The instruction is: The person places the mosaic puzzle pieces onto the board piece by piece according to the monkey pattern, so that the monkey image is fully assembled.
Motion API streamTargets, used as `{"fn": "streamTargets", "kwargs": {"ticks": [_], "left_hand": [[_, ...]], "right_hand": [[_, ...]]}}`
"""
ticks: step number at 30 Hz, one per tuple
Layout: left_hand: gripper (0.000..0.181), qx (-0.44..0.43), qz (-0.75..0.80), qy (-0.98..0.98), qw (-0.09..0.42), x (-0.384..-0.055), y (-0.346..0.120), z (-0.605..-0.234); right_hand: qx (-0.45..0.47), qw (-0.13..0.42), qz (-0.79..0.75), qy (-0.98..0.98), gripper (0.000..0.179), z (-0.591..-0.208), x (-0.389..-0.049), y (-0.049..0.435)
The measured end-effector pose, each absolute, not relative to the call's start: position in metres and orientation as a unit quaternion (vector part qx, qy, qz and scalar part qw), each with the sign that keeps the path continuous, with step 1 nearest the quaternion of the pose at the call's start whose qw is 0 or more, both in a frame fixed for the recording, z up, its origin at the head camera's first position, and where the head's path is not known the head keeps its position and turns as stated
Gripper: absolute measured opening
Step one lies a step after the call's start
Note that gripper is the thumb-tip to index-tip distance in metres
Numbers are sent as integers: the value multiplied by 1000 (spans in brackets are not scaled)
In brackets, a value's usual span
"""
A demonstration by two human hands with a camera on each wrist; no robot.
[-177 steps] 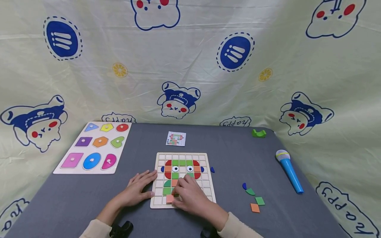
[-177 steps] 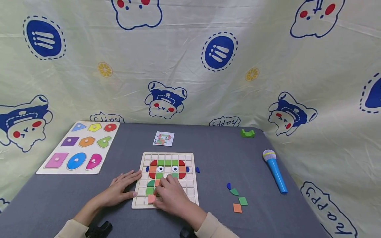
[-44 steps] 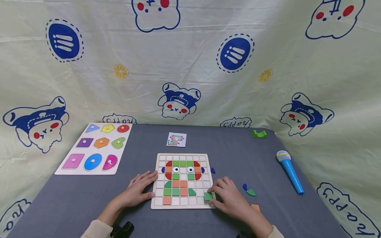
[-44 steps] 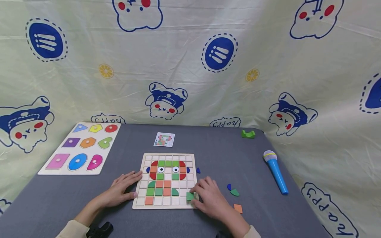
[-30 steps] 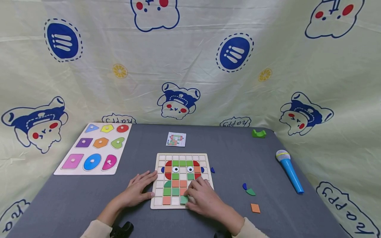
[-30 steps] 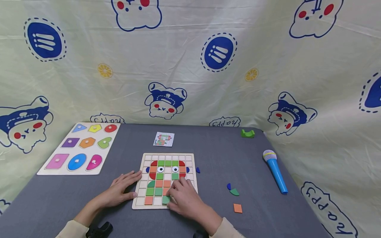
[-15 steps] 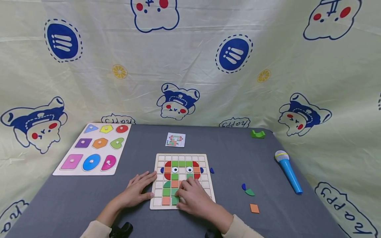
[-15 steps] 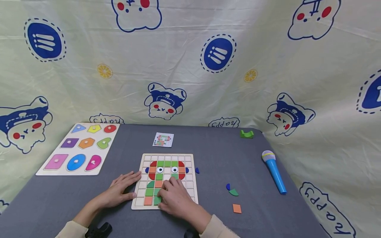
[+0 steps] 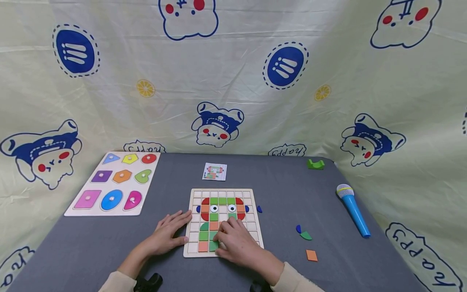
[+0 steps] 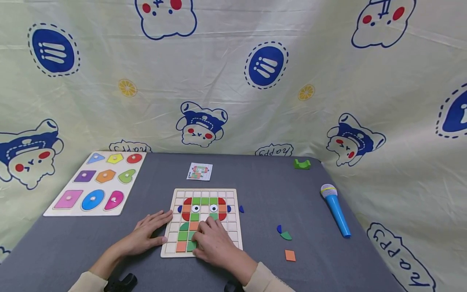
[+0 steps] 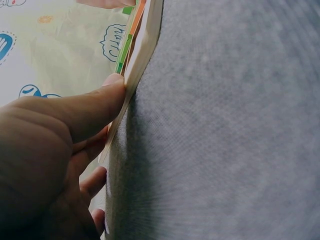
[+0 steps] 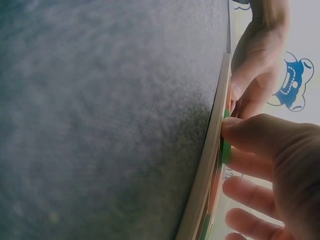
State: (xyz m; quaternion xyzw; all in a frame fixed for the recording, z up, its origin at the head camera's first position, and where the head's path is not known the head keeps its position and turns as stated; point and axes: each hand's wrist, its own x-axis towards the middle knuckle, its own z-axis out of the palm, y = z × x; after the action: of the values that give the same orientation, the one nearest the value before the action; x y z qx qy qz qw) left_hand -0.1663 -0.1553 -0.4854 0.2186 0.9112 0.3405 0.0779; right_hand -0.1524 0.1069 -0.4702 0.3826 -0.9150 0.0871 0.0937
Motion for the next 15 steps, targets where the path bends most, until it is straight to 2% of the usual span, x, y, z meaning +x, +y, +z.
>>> {"fn": "streamTargets", "kwargs": {"ticks": [9,15], "left_hand": [[65,215,343,910,85,-166,-155,-486],[66,213,344,911,84,-167,-154,-487]], "right_hand": [[373,103,104,-916,16,-471,-151,113],[337,86,130,-928,19,-467,-150,134]]}}
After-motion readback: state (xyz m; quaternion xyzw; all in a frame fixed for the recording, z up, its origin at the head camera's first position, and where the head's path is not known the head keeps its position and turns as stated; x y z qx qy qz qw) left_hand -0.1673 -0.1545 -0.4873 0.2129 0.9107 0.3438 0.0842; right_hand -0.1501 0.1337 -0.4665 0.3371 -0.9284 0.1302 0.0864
